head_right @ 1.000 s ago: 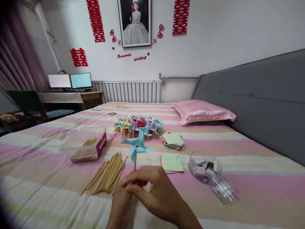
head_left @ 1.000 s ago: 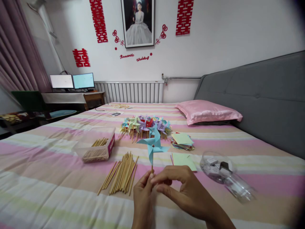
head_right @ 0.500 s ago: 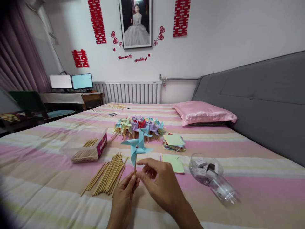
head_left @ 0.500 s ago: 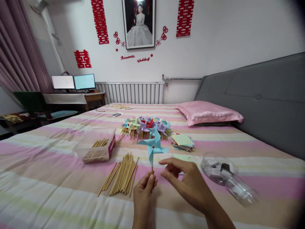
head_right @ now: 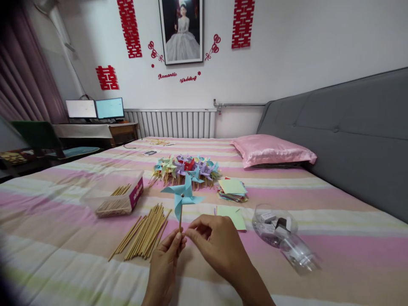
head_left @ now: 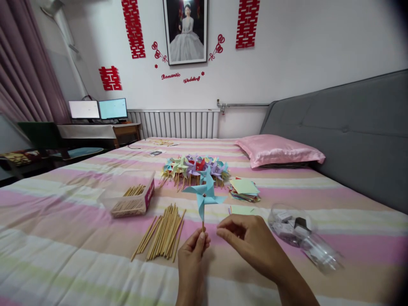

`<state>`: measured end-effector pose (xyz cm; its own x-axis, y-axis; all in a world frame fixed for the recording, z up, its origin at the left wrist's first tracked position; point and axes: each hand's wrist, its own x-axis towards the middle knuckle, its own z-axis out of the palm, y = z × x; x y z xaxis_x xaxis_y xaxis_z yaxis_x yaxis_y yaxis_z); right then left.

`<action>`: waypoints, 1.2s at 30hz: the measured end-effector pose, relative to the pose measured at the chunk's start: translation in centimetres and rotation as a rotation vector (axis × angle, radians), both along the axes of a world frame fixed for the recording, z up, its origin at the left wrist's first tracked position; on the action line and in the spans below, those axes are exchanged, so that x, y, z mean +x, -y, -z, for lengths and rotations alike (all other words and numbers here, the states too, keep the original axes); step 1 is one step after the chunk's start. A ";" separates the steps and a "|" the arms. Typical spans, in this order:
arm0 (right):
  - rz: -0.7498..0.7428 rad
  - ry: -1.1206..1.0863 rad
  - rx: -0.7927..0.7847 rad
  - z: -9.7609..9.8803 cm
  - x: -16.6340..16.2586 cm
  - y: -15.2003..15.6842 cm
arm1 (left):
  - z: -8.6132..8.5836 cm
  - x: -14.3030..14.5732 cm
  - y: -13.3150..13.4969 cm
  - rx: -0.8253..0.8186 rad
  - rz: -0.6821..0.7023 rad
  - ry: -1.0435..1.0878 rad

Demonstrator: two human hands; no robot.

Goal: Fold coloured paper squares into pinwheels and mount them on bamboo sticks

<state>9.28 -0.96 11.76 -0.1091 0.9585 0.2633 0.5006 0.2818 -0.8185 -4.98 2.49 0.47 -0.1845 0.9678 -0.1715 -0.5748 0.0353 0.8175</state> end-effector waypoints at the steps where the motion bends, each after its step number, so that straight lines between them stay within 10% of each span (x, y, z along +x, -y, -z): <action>1: 0.062 0.061 -0.011 0.2 0.1 -0.5 | 0.0 0.0 0.0 -0.001 0.002 -0.003; 5: 0.077 0.070 -0.068 1.9 0.5 -2.9 | 0.1 0.0 -0.1 -0.014 0.008 0.000; 16: 0.055 -0.925 -0.202 5.0 -1.9 -6.0 | -0.6 0.7 0.5 -0.014 0.021 -0.002; 36: 0.076 -1.098 -0.129 4.9 -1.9 -6.3 | 0.0 1.4 0.7 0.024 0.092 -0.092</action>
<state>7.38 5.30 6.87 0.1830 0.9800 0.0782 -0.5031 0.1618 -0.8489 -3.58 1.81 0.49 -0.1085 0.9850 -0.1342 -0.4923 0.0640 0.8680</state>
